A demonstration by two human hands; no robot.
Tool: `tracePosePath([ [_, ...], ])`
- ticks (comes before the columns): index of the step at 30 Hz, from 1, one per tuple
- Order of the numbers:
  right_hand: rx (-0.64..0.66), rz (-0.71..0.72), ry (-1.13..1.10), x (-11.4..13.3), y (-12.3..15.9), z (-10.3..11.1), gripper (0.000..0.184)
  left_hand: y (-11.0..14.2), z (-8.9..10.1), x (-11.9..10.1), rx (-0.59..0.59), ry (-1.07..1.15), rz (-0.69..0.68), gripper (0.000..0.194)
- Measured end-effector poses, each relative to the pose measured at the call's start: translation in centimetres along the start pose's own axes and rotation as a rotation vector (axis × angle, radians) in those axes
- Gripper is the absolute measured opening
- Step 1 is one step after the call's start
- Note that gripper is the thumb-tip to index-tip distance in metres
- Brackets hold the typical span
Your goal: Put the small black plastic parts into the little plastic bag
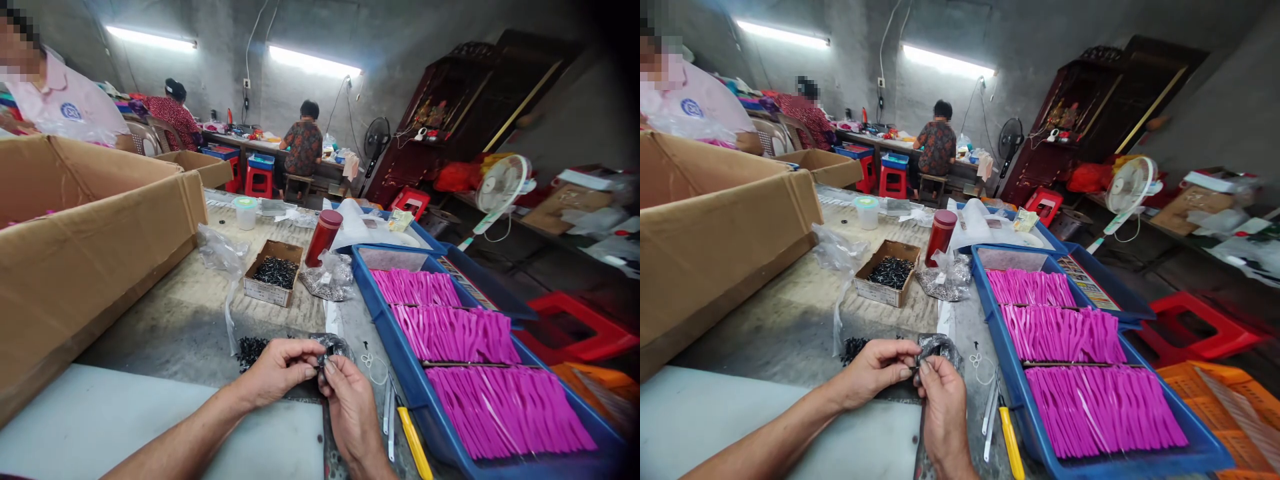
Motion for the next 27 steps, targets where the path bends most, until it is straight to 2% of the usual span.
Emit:
tracePosePath([
  [12, 0.019, 0.004, 0.046, -0.5, -0.1, 0.2, 0.021, -0.1, -0.3, -0.5, 0.031, -0.116, -0.012, 0.030],
  [27, -0.015, 0.077, 0.365, 1.8, 0.0, 0.2, 0.018, -0.1, -0.3, -0.3, 0.042, -0.219, 0.032, 0.037],
])
Point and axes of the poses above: each hand's wrist, its own y-axis away from the middle knuckle, its own z-axis out of the back of the hand, x = y × z, the point moved 10 cm from there along -y, towards the middle knuckle, and after that the axes turned 12 degrees about x, right-handed, at the moved point
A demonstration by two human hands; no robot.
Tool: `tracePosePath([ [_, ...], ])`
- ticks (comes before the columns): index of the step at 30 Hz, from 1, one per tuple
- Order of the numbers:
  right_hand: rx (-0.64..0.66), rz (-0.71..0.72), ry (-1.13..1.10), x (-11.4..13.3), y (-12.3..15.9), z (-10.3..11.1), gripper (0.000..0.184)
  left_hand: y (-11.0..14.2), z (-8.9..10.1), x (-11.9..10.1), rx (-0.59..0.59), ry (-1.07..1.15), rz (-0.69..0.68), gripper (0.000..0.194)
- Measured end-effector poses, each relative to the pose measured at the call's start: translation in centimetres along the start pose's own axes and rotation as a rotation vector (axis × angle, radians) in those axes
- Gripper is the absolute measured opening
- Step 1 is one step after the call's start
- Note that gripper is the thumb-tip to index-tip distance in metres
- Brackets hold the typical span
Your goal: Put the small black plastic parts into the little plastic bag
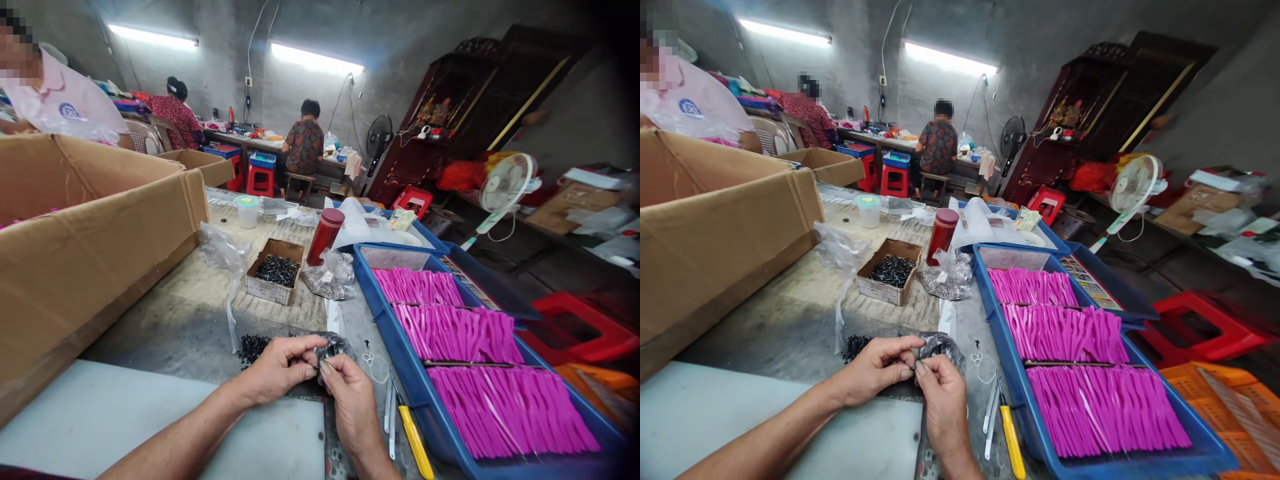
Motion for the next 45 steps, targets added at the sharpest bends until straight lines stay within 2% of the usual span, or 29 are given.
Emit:
tracePosePath([
  [14, 0.024, 0.066, 0.187, 0.3, 0.1, -0.1, 0.017, 0.0, 0.0, 0.2, 0.009, 0.000, 0.013, 0.039],
  [21, 0.041, 0.050, 0.146, 0.2, 0.1, -0.3, 0.016, -0.1, 0.2, 0.4, -0.015, 0.087, 0.018, 0.040],
  [24, 0.024, 0.032, 0.128, 0.0, 0.1, 0.7, 0.023, 0.2, 2.0, 0.7, -0.131, 0.139, 0.020, 0.041],
  [29, -0.102, 0.047, 0.190, 0.0, 0.2, 4.0, 0.026, 1.0, 8.2, -0.6, -0.471, 0.122, 0.035, 0.036],
  [31, -0.141, 0.056, 0.212, -0.1, 0.2, 5.0, 0.027, 0.8, 10.8, -2.1, -0.554, 0.003, 0.037, 0.035],
  [33, -0.170, 0.060, 0.230, -0.3, 0.2, 5.5, 0.028, 0.3, 13.4, -3.9, -0.645, -0.238, 0.055, 0.032],
  [37, -0.197, 0.057, 0.247, -0.8, 0.3, 5.7, 0.029, -1.4, 17.5, -5.1, -0.733, -0.421, 0.100, 0.027],
  [39, -0.189, 0.061, 0.255, -0.8, 0.3, 5.7, 0.028, -1.8, 18.5, -5.5, -0.758, -0.522, 0.135, 0.023],
  [41, -0.178, 0.074, 0.263, -0.8, 0.3, 5.7, 0.028, -1.9, 18.6, -6.1, -0.768, -0.618, 0.162, 0.023],
  [43, -0.175, 0.092, 0.266, -0.6, 0.3, 5.9, 0.027, -1.7, 17.5, -6.6, -0.746, -0.702, 0.173, 0.025],
  [45, -0.171, 0.107, 0.265, -0.5, 0.3, 6.0, 0.027, -1.4, 15.5, -7.0, -0.673, -0.767, 0.173, 0.025],
])
Point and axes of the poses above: each hand's wrist, its own y-axis away from the middle knuckle, its own z-axis out of the back of the hand, x = y × z, the point moved 10 cm from there along -y, towards the middle knuckle, and after that the axes turned 12 degrees about x, right-handed, at the moved point
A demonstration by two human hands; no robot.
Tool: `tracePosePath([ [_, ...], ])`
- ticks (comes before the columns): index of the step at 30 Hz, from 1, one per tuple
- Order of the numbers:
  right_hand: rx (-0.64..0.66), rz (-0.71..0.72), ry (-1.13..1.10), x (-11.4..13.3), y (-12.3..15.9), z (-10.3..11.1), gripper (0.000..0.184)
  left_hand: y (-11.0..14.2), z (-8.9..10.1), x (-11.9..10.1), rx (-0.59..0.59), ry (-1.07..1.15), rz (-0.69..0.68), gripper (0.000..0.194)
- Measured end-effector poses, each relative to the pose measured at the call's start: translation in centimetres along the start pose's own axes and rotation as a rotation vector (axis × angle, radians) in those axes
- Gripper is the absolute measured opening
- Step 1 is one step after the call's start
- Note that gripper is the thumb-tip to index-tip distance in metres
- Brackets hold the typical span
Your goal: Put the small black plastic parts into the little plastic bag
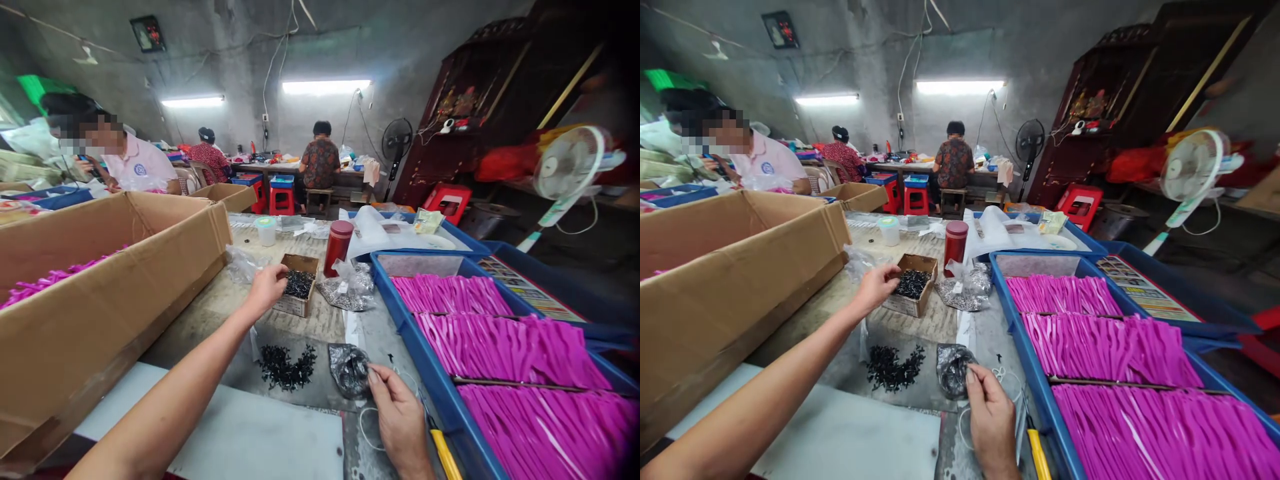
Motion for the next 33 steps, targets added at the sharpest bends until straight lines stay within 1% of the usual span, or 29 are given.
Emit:
tracePosePath([
  [3, 0.004, 0.007, 0.004, 0.0, 0.0, 0.0, 0.027, 2.9, -2.4, -1.5, 0.176, -0.055, -0.078, 0.018],
  [4, 0.006, 0.007, 0.006, 0.1, 0.0, -0.1, 0.027, 3.9, -3.6, -1.9, 0.268, -0.079, -0.112, 0.016],
  [5, 0.010, 0.005, 0.009, 0.1, 0.0, -0.2, 0.027, 5.0, -5.4, -2.2, 0.418, -0.141, -0.167, 0.017],
  [7, 0.018, -0.001, 0.012, 0.1, 0.0, -0.4, 0.028, 7.1, -7.8, -2.0, 0.614, -0.244, -0.216, 0.016],
  [8, 0.023, -0.004, 0.013, 0.0, 0.0, -0.5, 0.028, 7.9, -8.6, -1.7, 0.677, -0.283, -0.217, 0.016],
  [9, 0.025, -0.006, 0.013, 0.1, 0.1, -0.5, 0.028, 8.3, -9.0, -1.3, 0.706, -0.310, -0.205, 0.015],
  [12, 0.021, 0.002, 0.009, 0.1, 0.1, -0.5, 0.028, 8.7, -9.7, -0.7, 0.728, -0.348, -0.162, 0.015],
  [16, 0.023, 0.004, 0.013, 0.2, 0.0, -0.5, 0.029, 8.5, -10.3, -0.8, 0.739, -0.360, -0.139, 0.015],
  [22, 0.024, -0.006, 0.020, 0.3, 0.0, -0.5, 0.032, 8.2, -10.6, -0.8, 0.671, -0.329, -0.155, 0.017],
  [27, 0.018, -0.010, 0.016, 0.6, 0.1, -0.5, 0.033, 7.9, -9.7, -0.9, 0.584, -0.274, -0.133, 0.017],
  [30, 0.023, 0.003, 0.012, 0.7, 0.1, -0.6, 0.030, 7.7, -9.1, -0.7, 0.541, -0.114, -0.078, 0.014],
  [33, 0.037, 0.010, 0.016, 0.6, 0.1, -0.8, 0.030, 7.8, -9.2, -0.3, 0.525, 0.194, 0.004, 0.006],
])
Point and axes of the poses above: each hand's wrist, its own y-axis away from the middle knuckle, its own z-axis out of the back of the hand, x = y × z, the point moved 10 cm from there along -y, towards the middle knuckle, and after that the axes turned 12 degrees about x, right-handed, at the moved point
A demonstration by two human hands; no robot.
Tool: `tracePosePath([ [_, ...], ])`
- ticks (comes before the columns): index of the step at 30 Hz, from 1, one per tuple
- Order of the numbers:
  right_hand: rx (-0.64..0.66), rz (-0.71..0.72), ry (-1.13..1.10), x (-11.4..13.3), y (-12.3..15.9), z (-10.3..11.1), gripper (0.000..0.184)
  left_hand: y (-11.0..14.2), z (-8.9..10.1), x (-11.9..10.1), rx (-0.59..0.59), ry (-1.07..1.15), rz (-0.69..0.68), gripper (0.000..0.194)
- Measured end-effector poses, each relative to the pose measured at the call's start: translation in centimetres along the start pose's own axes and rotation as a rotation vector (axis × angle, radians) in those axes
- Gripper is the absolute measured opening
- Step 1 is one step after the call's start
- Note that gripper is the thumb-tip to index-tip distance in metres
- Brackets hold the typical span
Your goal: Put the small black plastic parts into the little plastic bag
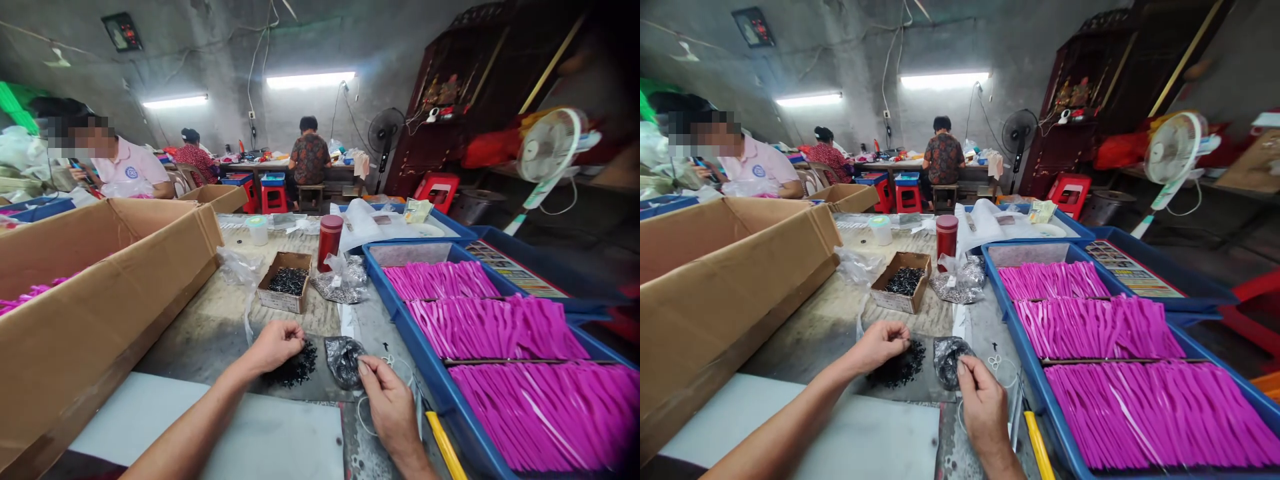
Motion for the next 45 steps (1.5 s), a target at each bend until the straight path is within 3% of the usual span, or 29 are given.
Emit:
tracePosePath([
  [6, 0.024, 0.029, 0.010, 0.2, -0.1, -0.3, 0.027, 0.1, -1.7, 1.1, -0.012, 0.515, 0.063, 0.006],
  [13, 0.033, 0.033, 0.071, -0.1, 0.0, -0.6, 0.027, 0.2, -2.1, 1.5, -0.033, 0.753, -0.019, 0.009],
  [24, 0.017, 0.006, 0.059, -0.4, -0.3, -0.3, 0.025, 0.1, -2.4, 1.9, 0.062, 0.729, 0.004, 0.024],
  [33, 0.241, 0.131, 0.635, 2.8, -1.3, -3.1, 0.020, 0.1, -2.5, 2.2, 0.092, 0.717, -0.013, 0.026],
  [38, 0.399, 0.054, 0.950, 2.4, -1.9, -5.1, 0.021, 0.1, -2.6, 1.7, 0.115, 0.693, -0.037, 0.023],
  [45, 0.531, 0.021, 1.090, 1.8, -2.4, -6.5, 0.017, -0.1, -2.5, 1.9, 0.104, 0.656, -0.059, 0.019],
])
Point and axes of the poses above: each hand's wrist, its own y-axis away from the middle knuckle, its own z-axis out of the back of the hand, x = y × z, the point moved 10 cm from there along -y, towards the middle knuckle, and after that the axes turned 12 degrees about x, right-handed, at the moved point
